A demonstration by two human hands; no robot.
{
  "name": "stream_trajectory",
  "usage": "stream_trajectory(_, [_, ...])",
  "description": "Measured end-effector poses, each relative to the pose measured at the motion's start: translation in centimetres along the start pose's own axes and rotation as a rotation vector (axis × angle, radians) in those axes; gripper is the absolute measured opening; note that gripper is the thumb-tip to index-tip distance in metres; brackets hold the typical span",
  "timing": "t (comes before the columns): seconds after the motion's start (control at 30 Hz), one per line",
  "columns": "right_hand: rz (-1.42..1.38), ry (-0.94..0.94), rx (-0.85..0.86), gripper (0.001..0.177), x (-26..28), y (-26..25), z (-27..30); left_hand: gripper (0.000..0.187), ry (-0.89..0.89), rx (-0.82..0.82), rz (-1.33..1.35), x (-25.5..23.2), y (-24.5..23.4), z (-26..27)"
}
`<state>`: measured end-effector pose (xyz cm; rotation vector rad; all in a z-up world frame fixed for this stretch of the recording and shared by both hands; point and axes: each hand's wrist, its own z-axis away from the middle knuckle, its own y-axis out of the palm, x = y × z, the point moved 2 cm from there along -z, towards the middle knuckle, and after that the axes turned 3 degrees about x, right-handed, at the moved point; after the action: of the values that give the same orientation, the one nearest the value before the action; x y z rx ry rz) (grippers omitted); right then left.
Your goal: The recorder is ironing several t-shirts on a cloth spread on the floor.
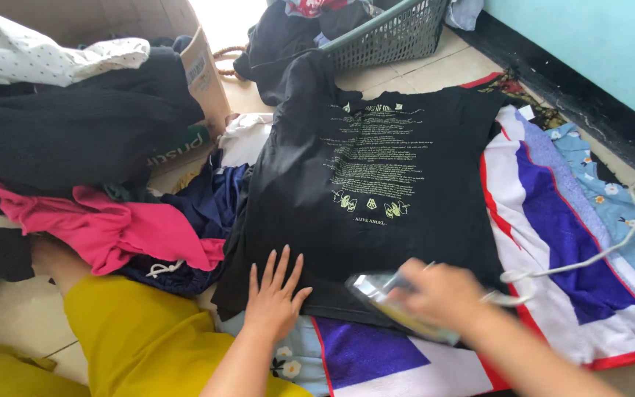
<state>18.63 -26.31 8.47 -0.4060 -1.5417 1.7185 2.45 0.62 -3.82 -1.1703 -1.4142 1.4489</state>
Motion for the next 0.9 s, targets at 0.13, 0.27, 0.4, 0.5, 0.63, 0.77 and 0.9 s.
stream_trajectory(0.13, [0.003, 0.071, -0.026, 0.049, 1.2, 1.7, 0.4, 0.069, -0.109, 0.269, -0.019, 0.4, -1.1, 0.4])
stream_trajectory(0.27, [0.022, 0.400, -0.187, 0.057, -5.6, 0.7, -0.5, 0.070, -0.108, 0.193, -0.019, 0.7, -0.7, 0.3])
stream_trajectory(0.4, [0.046, 0.586, -0.243, 0.059, -10.6, 0.5, -1.2, 0.069, -0.135, 0.296, 0.009, 0.5, -1.5, 0.6])
stream_trajectory(0.5, [-0.083, 0.496, -0.211, 0.054, -9.5, 0.5, -1.3, 0.069, -0.131, 0.281, 0.018, 0.5, -1.2, 0.9])
stream_trajectory(0.63, [-0.231, 0.299, 0.063, 0.049, 3.2, -1.9, -0.2, 0.068, -0.117, 0.203, 0.022, 1.0, -0.7, 1.1])
stream_trajectory(0.77, [-0.155, -0.008, 0.068, 0.053, 7.8, 1.9, -1.9, 0.066, -0.164, 0.287, 0.044, 1.3, -1.1, 1.5])
stream_trajectory(0.9, [-0.018, 0.015, 0.005, 0.047, 7.1, 1.7, -2.4, 0.061, -0.188, 0.330, 0.025, 2.5, -1.3, 2.5])
